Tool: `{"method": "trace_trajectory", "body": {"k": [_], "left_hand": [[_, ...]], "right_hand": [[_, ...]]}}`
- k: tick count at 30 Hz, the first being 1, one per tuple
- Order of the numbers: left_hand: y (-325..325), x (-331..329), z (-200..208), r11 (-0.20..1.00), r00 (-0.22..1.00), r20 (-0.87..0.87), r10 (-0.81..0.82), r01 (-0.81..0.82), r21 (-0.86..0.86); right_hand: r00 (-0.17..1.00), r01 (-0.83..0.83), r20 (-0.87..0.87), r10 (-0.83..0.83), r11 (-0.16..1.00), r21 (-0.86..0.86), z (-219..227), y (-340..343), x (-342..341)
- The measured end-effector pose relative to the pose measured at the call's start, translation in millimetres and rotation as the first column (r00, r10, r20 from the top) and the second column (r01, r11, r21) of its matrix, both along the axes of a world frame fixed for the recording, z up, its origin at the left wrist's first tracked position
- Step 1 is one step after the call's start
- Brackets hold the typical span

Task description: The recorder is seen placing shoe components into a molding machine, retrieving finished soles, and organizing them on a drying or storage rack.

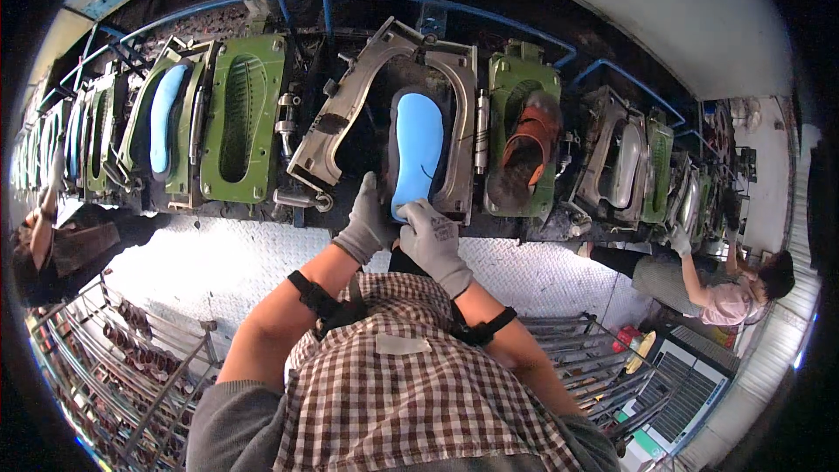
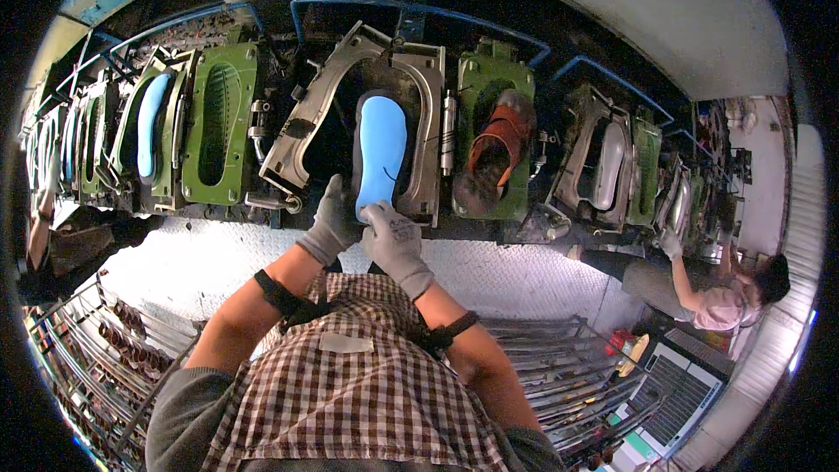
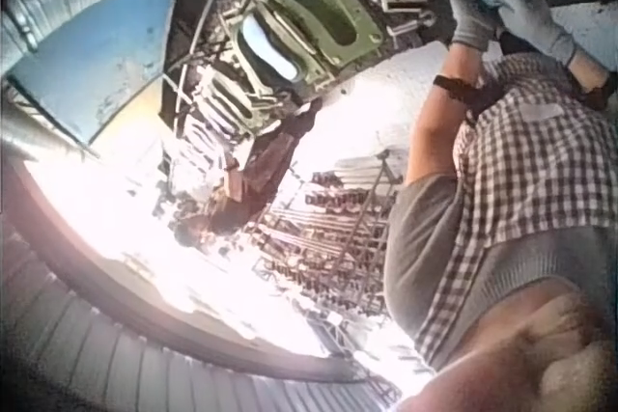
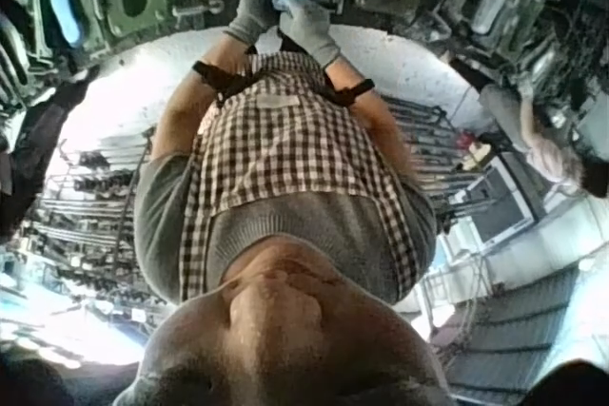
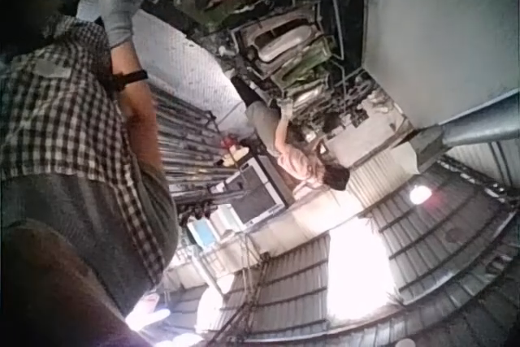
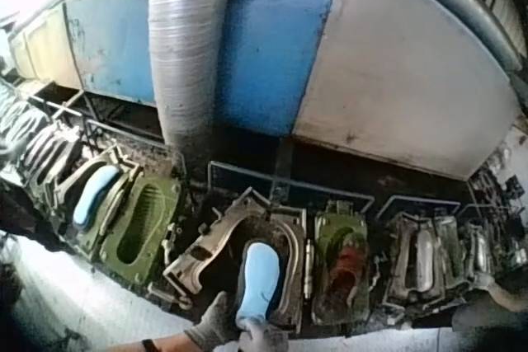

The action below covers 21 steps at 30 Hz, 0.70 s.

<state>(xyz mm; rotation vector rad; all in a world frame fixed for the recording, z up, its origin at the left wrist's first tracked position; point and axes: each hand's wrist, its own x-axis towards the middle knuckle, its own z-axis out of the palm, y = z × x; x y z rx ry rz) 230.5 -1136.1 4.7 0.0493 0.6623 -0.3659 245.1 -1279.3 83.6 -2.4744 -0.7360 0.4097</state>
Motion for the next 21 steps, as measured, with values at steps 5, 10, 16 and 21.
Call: {"method": "trace_trajectory", "body": {"k": [5,10,16,21], "left_hand": [[18.5,22.2,-2.6,0.929,0.981,0.176,-0.079,0.009,0.369],[23.1,92.7,21.2,0.574,0.964,0.104,-0.243,0.057,0.817],[26.6,91.8,9.4,0.62,0.942,0.303,-0.145,-0.152,0.769],[36.1,98.5,3.6,0.704,0.906,0.384,-0.179,-0.154,0.693]], "right_hand": [[0.996,0.011,-0.093,0.006,0.984,0.179,14.2,-17.8,21.0],[0.92,0.327,0.128,-0.372,0.904,0.274,9.5,-3.5,53.8],[0.86,0.508,-0.053,-0.507,0.861,0.017,-23.8,11.4,59.3],[0.625,0.719,-0.597,-0.503,0.668,0.191,-0.3,21.4,59.5]]}}
